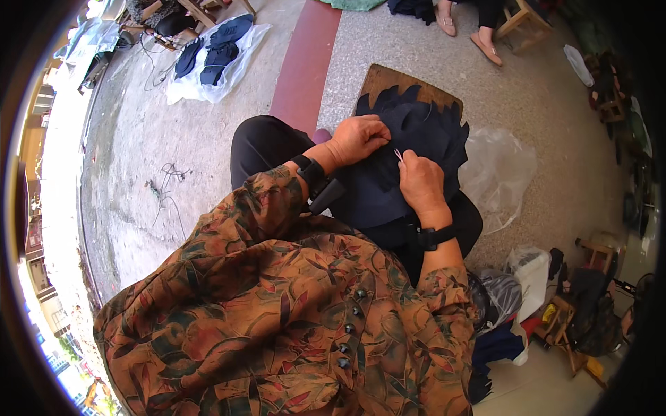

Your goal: Hand-stitching a dark material piece for shoe manufacturing.

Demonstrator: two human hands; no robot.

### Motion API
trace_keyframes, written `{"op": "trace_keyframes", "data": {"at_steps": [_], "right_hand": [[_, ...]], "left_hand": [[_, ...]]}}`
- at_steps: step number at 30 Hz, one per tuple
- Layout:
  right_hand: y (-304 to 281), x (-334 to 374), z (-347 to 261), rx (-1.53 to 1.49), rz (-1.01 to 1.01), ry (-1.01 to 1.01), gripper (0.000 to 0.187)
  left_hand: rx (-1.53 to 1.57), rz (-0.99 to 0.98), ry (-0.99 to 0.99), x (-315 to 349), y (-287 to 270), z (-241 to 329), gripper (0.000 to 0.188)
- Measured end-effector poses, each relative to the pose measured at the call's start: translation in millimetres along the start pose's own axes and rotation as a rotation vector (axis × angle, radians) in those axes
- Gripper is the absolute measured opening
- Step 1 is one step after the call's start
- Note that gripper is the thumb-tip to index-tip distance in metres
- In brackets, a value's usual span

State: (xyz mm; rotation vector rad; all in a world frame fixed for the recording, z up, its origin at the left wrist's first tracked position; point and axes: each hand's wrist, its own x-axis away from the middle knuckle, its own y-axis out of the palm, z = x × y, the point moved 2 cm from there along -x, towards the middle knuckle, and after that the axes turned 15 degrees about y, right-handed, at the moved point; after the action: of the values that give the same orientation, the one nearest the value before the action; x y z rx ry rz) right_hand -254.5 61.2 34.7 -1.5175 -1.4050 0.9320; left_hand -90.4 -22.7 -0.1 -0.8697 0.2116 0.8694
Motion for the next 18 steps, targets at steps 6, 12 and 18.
{"op": "trace_keyframes", "data": {"at_steps": [6,12,18], "right_hand": [[-1.5,0.8,-0.1,-0.007,-0.004,0.003,0.013],[1.1,0.1,0.0,-0.008,-0.004,-0.008,0.011],[0.0,1.4,-0.4,-0.011,0.004,0.023,0.011]], "left_hand": [[-0.099,0.023,0.059,-1.0,0.8,12.2,0.006],[-0.14,-0.032,-0.036,-4.5,1.6,12.2,0.007],[-0.108,-0.138,-0.031,-8.1,1.6,8.2,0.014]]}}
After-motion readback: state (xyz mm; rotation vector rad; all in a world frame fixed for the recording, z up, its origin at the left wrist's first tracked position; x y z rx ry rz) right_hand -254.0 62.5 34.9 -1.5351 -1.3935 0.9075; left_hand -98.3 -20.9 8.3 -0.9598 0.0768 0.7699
